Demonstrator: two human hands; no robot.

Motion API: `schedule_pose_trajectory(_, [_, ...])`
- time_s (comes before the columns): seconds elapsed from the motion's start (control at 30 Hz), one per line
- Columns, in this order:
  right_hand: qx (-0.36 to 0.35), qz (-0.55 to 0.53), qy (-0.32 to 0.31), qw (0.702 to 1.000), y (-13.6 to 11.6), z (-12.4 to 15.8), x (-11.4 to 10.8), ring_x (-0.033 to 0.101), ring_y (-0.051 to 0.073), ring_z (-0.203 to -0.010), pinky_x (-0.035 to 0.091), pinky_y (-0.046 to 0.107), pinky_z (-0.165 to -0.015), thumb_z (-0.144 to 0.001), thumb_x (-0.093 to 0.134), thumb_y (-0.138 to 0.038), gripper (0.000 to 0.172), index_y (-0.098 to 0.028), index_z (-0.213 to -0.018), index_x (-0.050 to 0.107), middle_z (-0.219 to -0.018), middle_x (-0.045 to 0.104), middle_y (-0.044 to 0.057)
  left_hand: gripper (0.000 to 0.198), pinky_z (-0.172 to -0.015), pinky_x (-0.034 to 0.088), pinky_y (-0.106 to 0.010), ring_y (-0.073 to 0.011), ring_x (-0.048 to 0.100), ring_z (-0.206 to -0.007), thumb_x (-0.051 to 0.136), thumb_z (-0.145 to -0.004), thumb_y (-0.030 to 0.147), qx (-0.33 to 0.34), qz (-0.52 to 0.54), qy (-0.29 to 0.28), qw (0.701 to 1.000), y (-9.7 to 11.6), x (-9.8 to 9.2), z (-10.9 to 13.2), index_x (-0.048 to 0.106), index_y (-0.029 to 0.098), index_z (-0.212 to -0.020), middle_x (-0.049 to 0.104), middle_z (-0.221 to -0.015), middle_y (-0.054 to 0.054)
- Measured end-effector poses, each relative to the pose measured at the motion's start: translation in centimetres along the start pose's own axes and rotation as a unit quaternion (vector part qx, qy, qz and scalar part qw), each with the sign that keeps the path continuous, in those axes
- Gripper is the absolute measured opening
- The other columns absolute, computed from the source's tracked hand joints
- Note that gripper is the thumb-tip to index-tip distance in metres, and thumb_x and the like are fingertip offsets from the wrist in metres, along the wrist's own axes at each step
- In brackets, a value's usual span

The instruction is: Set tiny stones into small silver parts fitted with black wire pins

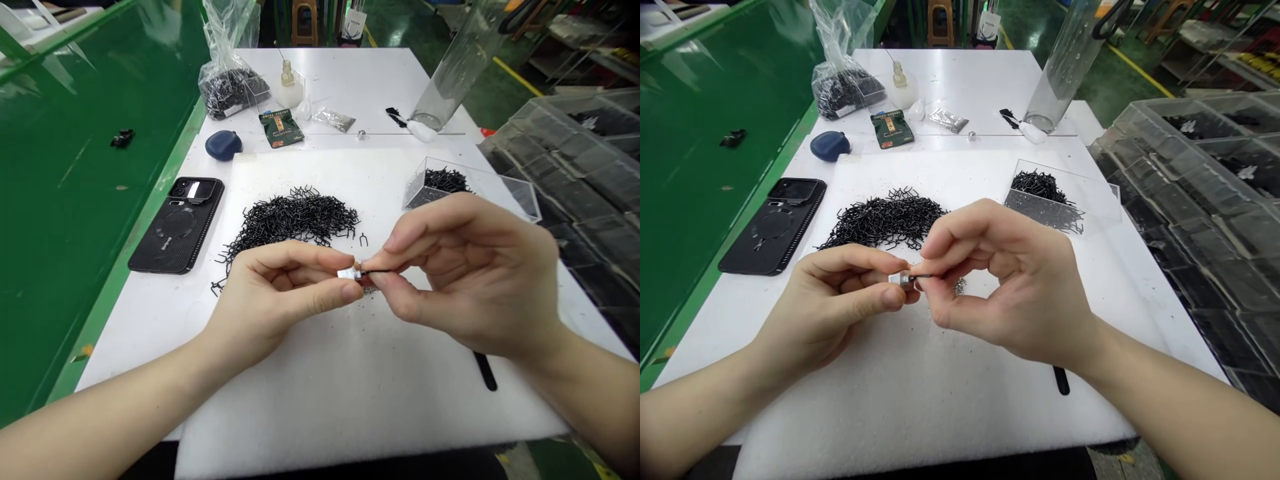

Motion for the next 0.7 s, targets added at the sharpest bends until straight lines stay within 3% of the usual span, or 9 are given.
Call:
schedule_pose_trajectory(0.17, [-0.032,0.017,0.032,0.999,-0.9,-0.1,-0.4,0.088,0.018,-0.082,0.079,0.030,-0.073,-0.090,0.091,0.000,0.037,-0.033,-0.105,0.083,-0.097,0.088,-0.005,0.033,-0.074,0.072,-0.008,-0.0101,0.091,-0.080,0.119,-0.076,0.014,0.016,0.011,-0.034,0.999,-0.2,-0.2,-0.5,0.100,0.032,-0.095,0.096,-0.091,0.005])
schedule_pose_trajectory(0.23, [0.006,0.022,0.070,0.997,-0.8,-0.2,-1.0,0.089,0.020,-0.086,0.080,0.034,-0.073,-0.088,0.094,-0.001,0.040,-0.036,-0.103,0.084,-0.101,0.088,-0.005,0.031,-0.068,0.068,-0.007,-0.0072,0.088,-0.076,0.116,-0.084,0.018,0.053,-0.015,-0.025,0.998,0.1,-0.4,-0.5,0.101,0.037,-0.104,0.095,-0.092,0.007])
schedule_pose_trajectory(0.33, [0.050,0.037,0.120,0.991,-0.5,-0.4,-2.0,0.089,0.025,-0.093,0.081,0.040,-0.079,-0.088,0.098,-0.002,0.042,-0.038,-0.102,0.084,-0.103,0.087,-0.004,0.026,-0.072,0.069,-0.012,-0.0076,0.084,-0.081,0.103,-0.099,0.017,0.154,-0.114,-0.021,0.981,1.2,-0.2,0.0,0.101,0.039,-0.112,0.096,-0.099,0.005])
schedule_pose_trajectory(0.4, [0.048,0.066,0.137,0.987,-0.4,-0.6,-2.6,0.088,0.026,-0.093,0.080,0.042,-0.081,-0.091,0.098,-0.005,0.037,-0.038,-0.102,0.084,-0.103,0.086,-0.002,0.025,-0.077,0.071,-0.020,-0.0129,0.087,-0.089,0.099,-0.099,0.010,0.232,-0.217,-0.060,0.946,2.1,0.8,0.8,0.100,0.033,-0.108,0.097,-0.102,0.002])
schedule_pose_trajectory(0.47, [0.031,0.099,0.143,0.984,-0.4,-0.9,-2.9,0.087,0.025,-0.089,0.078,0.041,-0.077,-0.093,0.096,-0.008,0.033,-0.036,-0.102,0.082,-0.102,0.086,-0.001,0.021,-0.084,0.074,-0.029,-0.0180,0.090,-0.090,0.099,-0.096,0.006,0.289,-0.321,-0.135,0.892,2.3,2.1,1.7,0.095,0.026,-0.103,0.097,-0.100,-0.001])
schedule_pose_trajectory(0.57, [0.019,0.122,0.135,0.983,-0.3,-1.1,-3.0,0.085,0.024,-0.086,0.075,0.040,-0.073,-0.092,0.095,-0.009,0.032,-0.034,-0.104,0.080,-0.099,0.084,-0.001,0.020,-0.087,0.076,-0.031,-0.0192,0.088,-0.087,0.095,-0.098,0.004,0.322,-0.433,-0.227,0.811,1.5,3.2,2.7,0.089,0.021,-0.104,0.097,-0.101,-0.002])
schedule_pose_trajectory(0.7, [0.016,0.103,0.109,0.989,0.0,-1.3,-2.7,0.086,0.021,-0.082,0.072,0.036,-0.070,-0.091,0.094,-0.008,0.034,-0.034,-0.103,0.078,-0.092,0.086,-0.004,0.023,-0.085,0.074,-0.032,-0.0198,0.078,-0.087,0.088,-0.101,0.003,0.358,-0.478,-0.231,0.768,0.4,3.0,3.2,0.085,0.024,-0.109,0.095,-0.101,0.001])
Point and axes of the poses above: each hand's wrist, its own z-axis away from the middle knuckle, its own x-axis out of the palm, y = z × x, the point moved 6 cm from there along -z, towards the middle knuckle
